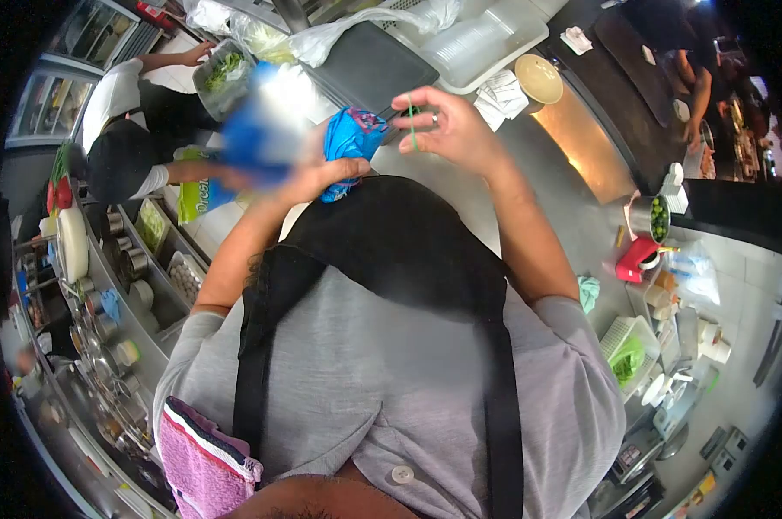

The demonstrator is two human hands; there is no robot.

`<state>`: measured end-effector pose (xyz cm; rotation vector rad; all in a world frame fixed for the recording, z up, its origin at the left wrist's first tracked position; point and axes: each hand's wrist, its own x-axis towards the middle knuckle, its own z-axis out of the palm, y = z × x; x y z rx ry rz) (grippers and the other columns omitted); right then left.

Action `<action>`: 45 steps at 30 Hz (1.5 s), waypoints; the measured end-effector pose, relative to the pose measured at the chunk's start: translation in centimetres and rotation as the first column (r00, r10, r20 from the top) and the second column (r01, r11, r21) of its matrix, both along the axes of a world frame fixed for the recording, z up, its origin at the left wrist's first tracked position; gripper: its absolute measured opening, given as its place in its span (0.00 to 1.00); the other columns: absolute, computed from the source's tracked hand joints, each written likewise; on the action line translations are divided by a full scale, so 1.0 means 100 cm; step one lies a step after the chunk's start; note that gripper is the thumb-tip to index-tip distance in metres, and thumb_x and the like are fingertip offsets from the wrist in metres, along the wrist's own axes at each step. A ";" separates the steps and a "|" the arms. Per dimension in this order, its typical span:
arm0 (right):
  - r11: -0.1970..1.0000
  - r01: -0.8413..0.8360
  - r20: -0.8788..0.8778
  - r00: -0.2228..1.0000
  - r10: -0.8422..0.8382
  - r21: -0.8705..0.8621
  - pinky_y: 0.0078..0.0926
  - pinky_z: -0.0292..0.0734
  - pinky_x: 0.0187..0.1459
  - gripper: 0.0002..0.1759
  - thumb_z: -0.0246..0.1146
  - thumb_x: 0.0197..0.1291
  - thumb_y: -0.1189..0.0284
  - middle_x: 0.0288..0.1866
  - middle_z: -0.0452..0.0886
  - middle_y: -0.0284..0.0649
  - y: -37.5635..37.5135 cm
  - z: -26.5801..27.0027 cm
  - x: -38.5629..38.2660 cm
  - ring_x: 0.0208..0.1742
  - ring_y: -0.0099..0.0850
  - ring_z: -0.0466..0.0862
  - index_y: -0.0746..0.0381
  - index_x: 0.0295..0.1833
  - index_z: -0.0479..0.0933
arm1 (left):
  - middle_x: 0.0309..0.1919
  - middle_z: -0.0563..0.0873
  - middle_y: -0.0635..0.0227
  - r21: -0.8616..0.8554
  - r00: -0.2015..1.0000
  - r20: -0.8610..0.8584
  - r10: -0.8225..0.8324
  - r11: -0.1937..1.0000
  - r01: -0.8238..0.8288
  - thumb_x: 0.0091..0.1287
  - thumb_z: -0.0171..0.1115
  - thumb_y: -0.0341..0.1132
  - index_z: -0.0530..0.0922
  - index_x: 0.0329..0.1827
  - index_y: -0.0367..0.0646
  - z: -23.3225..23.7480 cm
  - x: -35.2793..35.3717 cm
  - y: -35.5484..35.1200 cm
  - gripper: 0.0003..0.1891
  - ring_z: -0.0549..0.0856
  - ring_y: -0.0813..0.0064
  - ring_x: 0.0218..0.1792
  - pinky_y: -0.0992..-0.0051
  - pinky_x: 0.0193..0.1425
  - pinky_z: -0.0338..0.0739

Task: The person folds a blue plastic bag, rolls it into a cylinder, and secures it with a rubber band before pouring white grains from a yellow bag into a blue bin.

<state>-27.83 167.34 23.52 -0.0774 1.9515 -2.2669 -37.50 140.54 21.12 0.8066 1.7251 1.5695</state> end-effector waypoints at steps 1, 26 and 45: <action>1.000 -0.004 0.006 1.000 0.004 0.002 0.31 0.91 0.55 0.32 0.80 0.63 0.72 0.69 0.81 0.45 -0.003 0.003 -0.004 0.68 0.40 0.87 0.67 0.70 0.77 | 0.44 0.90 0.66 0.005 0.999 -0.027 -0.022 1.000 0.022 0.63 0.76 0.37 0.82 0.62 0.37 0.003 0.002 0.003 0.25 0.87 0.76 0.44 0.71 0.54 0.83; 0.854 -0.424 -0.255 0.899 0.356 -0.301 0.27 0.74 0.35 0.15 0.55 0.67 0.74 0.34 0.86 0.39 -0.039 -0.026 -0.017 0.28 0.24 0.77 0.71 0.49 0.83 | 0.35 0.89 0.59 0.312 0.876 0.273 0.398 0.825 -0.472 0.73 0.72 0.49 0.80 0.53 0.34 0.012 0.008 0.003 0.23 0.90 0.69 0.30 0.70 0.36 0.86; 0.835 0.300 -0.607 0.793 0.050 0.461 0.36 0.87 0.65 0.46 0.82 0.62 0.59 0.71 0.84 0.55 -0.061 0.055 -0.015 0.67 0.39 0.88 0.71 0.79 0.72 | 0.40 0.92 0.58 0.251 0.774 -0.493 0.398 0.917 -0.311 0.59 0.81 0.37 0.83 0.57 0.37 0.056 0.012 0.000 0.24 0.94 0.59 0.40 0.66 0.47 0.88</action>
